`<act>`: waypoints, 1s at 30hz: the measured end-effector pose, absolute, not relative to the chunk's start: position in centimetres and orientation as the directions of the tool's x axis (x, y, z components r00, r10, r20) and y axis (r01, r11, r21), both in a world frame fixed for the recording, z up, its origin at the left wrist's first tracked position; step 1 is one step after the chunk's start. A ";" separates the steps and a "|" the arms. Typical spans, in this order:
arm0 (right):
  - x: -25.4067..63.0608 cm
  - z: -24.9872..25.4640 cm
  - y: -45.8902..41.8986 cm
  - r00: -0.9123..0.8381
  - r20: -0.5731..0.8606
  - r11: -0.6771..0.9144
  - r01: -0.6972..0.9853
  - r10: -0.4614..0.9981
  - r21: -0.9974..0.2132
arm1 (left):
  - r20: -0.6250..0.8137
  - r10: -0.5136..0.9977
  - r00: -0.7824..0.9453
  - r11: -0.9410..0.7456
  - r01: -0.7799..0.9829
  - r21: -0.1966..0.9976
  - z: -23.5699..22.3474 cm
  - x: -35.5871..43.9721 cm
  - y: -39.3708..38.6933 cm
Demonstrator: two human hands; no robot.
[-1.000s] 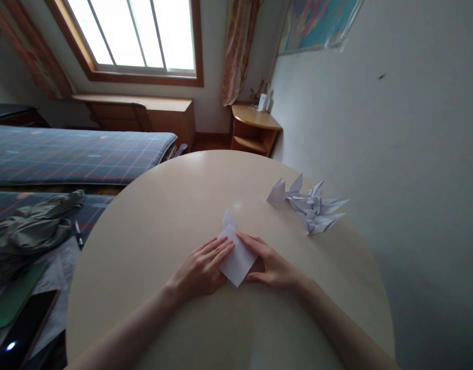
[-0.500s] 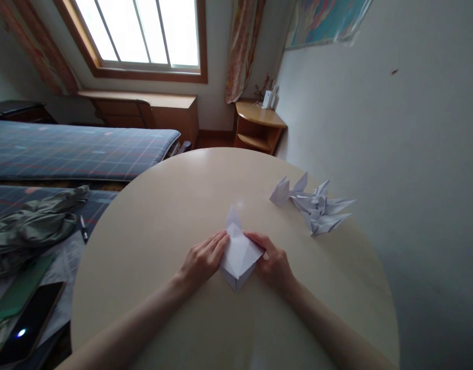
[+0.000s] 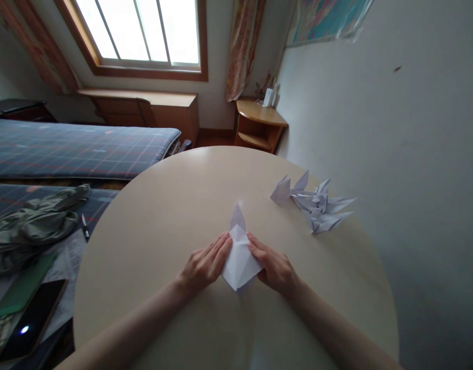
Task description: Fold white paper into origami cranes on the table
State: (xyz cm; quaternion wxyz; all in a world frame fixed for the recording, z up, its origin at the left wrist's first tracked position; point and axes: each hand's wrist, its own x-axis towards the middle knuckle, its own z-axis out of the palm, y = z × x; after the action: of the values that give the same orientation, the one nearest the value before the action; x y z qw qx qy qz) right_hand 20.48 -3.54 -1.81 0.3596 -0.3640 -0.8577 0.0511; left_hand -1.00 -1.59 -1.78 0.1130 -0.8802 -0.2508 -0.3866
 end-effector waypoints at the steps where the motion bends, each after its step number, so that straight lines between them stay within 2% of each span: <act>1: 20.4 -1.8 -3.5 -0.473 0.596 0.736 0.588 0.649 -0.334 | 0.735 0.352 0.579 -0.852 0.524 -0.005 -1.7 -1.0 -1.7; 5: 20.1 -1.6 -3.5 -0.451 0.645 0.749 0.588 0.617 -0.305 | 0.733 0.359 0.578 -0.845 0.535 -0.009 -1.5 -0.9 -1.9; 14: 20.2 -1.2 -3.6 -0.511 0.634 0.787 0.553 0.580 -0.274 | 0.784 0.358 0.507 -0.843 0.537 0.038 -0.8 -0.4 -2.0; 21: 19.8 -1.1 -3.5 -0.535 0.707 0.828 0.546 0.462 -0.128 | 0.795 0.354 0.492 -0.858 0.510 0.067 -0.5 -0.7 -2.0; 23: 19.7 -1.5 -3.4 -0.500 0.714 0.815 0.554 0.490 -0.171 | 0.790 0.402 0.463 -0.846 0.517 0.127 -0.8 -0.6 -1.9; 26: 19.6 -2.1 -3.0 -0.391 0.701 0.750 0.583 0.596 -0.312 | 0.768 0.525 0.366 -0.801 0.517 0.302 -1.2 -0.4 -1.8; 30: 19.8 -2.0 -2.9 -0.266 0.631 0.647 0.569 0.729 -0.508 | 0.654 0.705 0.274 -0.684 0.510 0.522 -1.2 -0.2 -1.8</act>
State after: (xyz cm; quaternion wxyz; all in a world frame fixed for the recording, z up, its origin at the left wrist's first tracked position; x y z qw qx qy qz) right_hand 19.83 -2.86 -1.98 0.4454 -0.4105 -0.7906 0.0897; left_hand -0.15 -1.81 -1.24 -0.1050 -0.7913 -0.3837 -0.4643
